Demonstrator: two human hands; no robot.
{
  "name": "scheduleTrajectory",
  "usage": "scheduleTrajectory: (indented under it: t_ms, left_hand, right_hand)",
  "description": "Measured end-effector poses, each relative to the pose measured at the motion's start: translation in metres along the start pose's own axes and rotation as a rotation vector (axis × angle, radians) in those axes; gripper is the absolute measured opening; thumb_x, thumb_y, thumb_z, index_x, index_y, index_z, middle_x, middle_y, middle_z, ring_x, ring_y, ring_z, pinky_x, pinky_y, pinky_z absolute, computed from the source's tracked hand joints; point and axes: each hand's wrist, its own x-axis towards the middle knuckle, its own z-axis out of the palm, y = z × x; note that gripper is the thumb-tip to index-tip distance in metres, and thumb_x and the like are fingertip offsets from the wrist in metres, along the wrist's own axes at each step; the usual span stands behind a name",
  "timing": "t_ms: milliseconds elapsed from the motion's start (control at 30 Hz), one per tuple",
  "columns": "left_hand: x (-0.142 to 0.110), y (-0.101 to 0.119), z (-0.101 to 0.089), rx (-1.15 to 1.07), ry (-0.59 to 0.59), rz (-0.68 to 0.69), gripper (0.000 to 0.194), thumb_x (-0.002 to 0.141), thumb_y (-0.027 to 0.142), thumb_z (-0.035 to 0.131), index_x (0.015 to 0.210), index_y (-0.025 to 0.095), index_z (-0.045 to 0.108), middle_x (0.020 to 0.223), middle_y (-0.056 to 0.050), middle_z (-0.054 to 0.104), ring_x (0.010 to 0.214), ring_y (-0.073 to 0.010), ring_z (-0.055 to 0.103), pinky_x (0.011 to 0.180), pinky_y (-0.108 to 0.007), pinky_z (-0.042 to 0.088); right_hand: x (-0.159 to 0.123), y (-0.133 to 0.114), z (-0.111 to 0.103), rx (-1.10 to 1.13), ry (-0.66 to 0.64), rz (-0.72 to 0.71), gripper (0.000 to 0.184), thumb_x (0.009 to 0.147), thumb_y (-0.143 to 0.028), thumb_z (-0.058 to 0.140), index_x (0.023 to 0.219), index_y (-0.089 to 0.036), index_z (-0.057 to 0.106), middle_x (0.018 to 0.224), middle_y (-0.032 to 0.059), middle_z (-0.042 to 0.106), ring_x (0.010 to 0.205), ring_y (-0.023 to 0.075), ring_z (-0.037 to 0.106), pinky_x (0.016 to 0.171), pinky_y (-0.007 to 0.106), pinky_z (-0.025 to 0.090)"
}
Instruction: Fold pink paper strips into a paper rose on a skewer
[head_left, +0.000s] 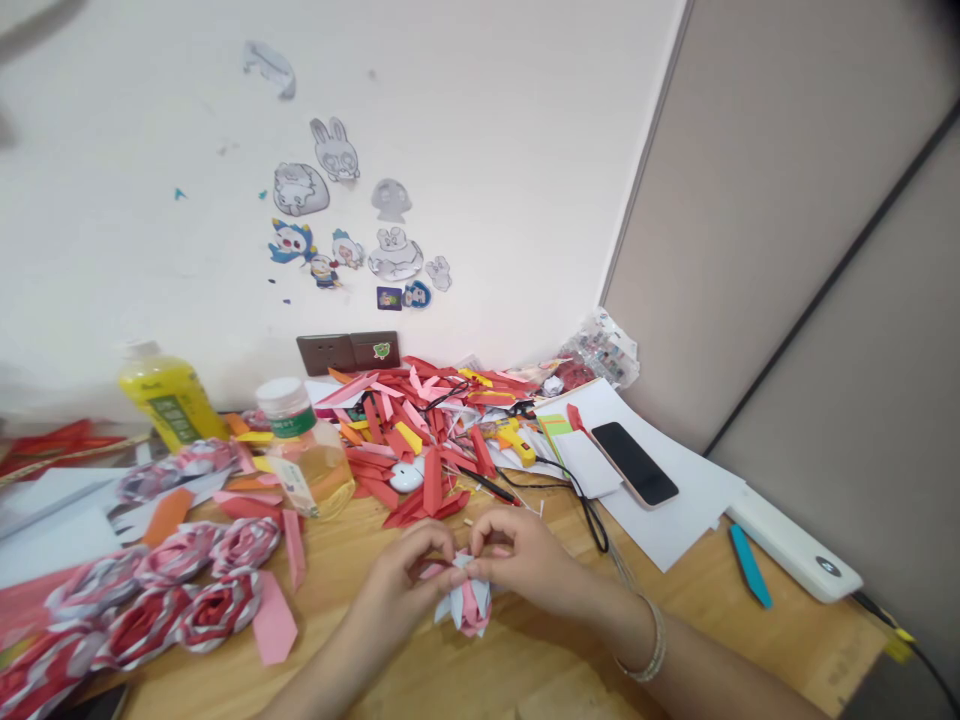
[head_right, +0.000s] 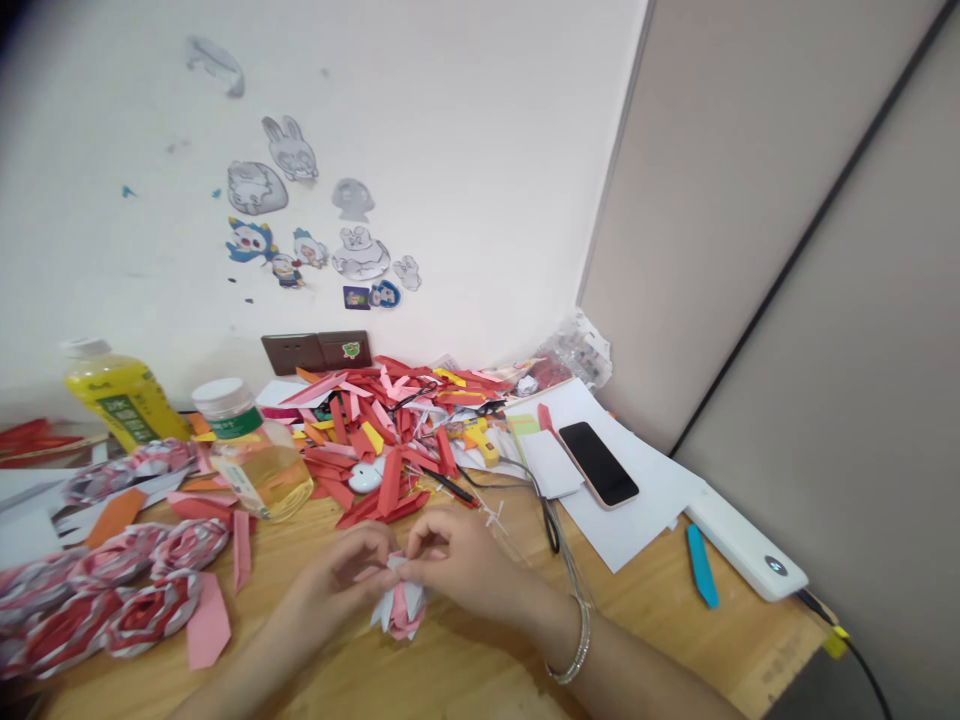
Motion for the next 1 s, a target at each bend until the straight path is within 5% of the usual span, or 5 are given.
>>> scheduleTrajectory:
  t_ms: [433, 600, 800, 1000]
  left_hand:
    - [0.002, -0.01, 0.002, 0.084, 0.06, -0.092, 0.027, 0.067, 0.037, 0.066, 0.057, 0.017, 0.05, 0.054, 0.005, 0.047, 0.052, -0.0098, 0.044, 0.048, -0.018, 0.033]
    - [0.005, -0.007, -0.003, -0.112, -0.088, -0.258, 0.026, 0.058, 0.035, 0.071, 0.06, 0.016, 0.054, 0.056, 0.003, 0.057, 0.054, -0.0117, 0.053, 0.054, -0.022, 0.041]
    - [0.005, -0.001, -0.004, -0.019, -0.087, -0.314, 0.015, 0.056, 0.026, 0.069, 0.057, 0.015, 0.059, 0.056, 0.0, 0.064, 0.055, -0.0141, 0.057, 0.054, -0.024, 0.043]
    - [0.002, 0.003, -0.001, 0.205, -0.082, -0.251, 0.016, 0.059, 0.026, 0.065, 0.051, 0.014, 0.059, 0.051, 0.0, 0.06, 0.049, -0.0117, 0.052, 0.047, -0.02, 0.037]
  right_hand:
    - [-0.001, 0.012, 0.017, 0.005, 0.125, 0.156, 0.013, 0.064, -0.015, 0.065, 0.062, -0.017, 0.052, 0.055, -0.0055, 0.05, 0.051, 0.0091, 0.048, 0.048, 0.019, 0.036]
    - [0.0, 0.028, 0.023, 0.047, 0.128, 0.183, 0.012, 0.065, -0.017, 0.065, 0.065, -0.017, 0.053, 0.058, -0.0037, 0.054, 0.056, 0.0116, 0.054, 0.049, 0.02, 0.039]
    - [0.0, 0.028, 0.018, 0.171, -0.028, 0.214, 0.01, 0.062, -0.015, 0.066, 0.07, -0.015, 0.059, 0.063, -0.0021, 0.061, 0.061, 0.0125, 0.059, 0.058, 0.023, 0.045]
    - [-0.002, 0.029, 0.016, 0.038, -0.059, 0.179, 0.011, 0.061, -0.007, 0.062, 0.07, -0.014, 0.064, 0.062, -0.0021, 0.063, 0.058, 0.0099, 0.057, 0.055, 0.019, 0.043]
